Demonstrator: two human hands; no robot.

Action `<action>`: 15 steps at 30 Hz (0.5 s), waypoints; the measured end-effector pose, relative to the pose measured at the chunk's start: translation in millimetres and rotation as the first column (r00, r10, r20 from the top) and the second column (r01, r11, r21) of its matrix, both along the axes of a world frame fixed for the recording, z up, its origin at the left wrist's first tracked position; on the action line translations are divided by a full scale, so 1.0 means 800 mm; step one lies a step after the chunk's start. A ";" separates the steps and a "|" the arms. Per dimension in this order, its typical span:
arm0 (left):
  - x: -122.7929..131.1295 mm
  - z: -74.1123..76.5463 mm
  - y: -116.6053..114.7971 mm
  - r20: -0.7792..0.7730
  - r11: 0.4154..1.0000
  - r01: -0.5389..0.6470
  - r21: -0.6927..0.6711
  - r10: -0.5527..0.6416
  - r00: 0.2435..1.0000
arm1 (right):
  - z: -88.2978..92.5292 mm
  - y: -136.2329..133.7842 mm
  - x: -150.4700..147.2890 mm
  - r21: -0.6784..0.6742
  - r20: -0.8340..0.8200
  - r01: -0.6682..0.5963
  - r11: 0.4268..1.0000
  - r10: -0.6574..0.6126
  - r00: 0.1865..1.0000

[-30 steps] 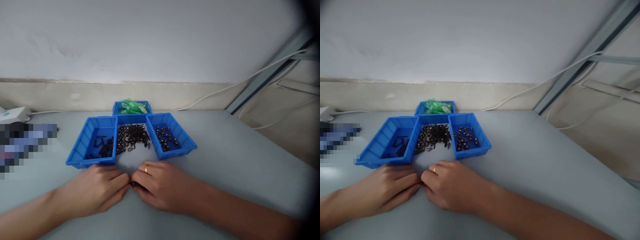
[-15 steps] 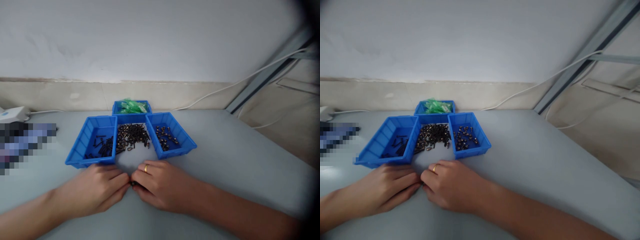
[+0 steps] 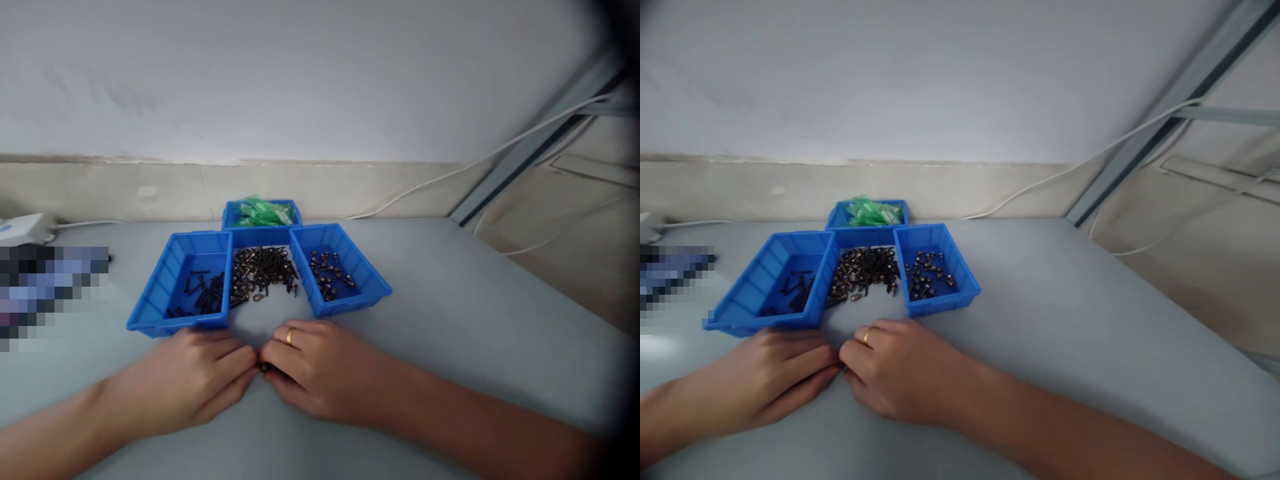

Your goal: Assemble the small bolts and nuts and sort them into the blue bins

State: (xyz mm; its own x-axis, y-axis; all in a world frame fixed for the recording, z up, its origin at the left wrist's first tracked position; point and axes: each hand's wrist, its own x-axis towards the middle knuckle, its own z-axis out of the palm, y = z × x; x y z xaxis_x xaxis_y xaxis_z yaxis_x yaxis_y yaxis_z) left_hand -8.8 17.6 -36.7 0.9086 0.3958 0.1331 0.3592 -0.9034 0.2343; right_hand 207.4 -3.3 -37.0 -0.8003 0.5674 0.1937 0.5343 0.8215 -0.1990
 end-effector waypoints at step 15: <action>-0.001 0.000 -0.002 0.003 1.000 0.005 0.025 -0.005 1.000 | -0.001 0.002 0.000 -0.003 0.018 0.000 1.000 0.000 1.000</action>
State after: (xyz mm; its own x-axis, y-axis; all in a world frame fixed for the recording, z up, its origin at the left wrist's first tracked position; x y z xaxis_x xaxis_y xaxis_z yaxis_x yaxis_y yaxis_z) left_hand -9.7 16.3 -37.1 0.9103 0.3874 0.1458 0.3536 -0.9110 0.2124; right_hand 207.0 -1.8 -37.5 -0.8034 0.5681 0.1781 0.5379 0.8209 -0.1919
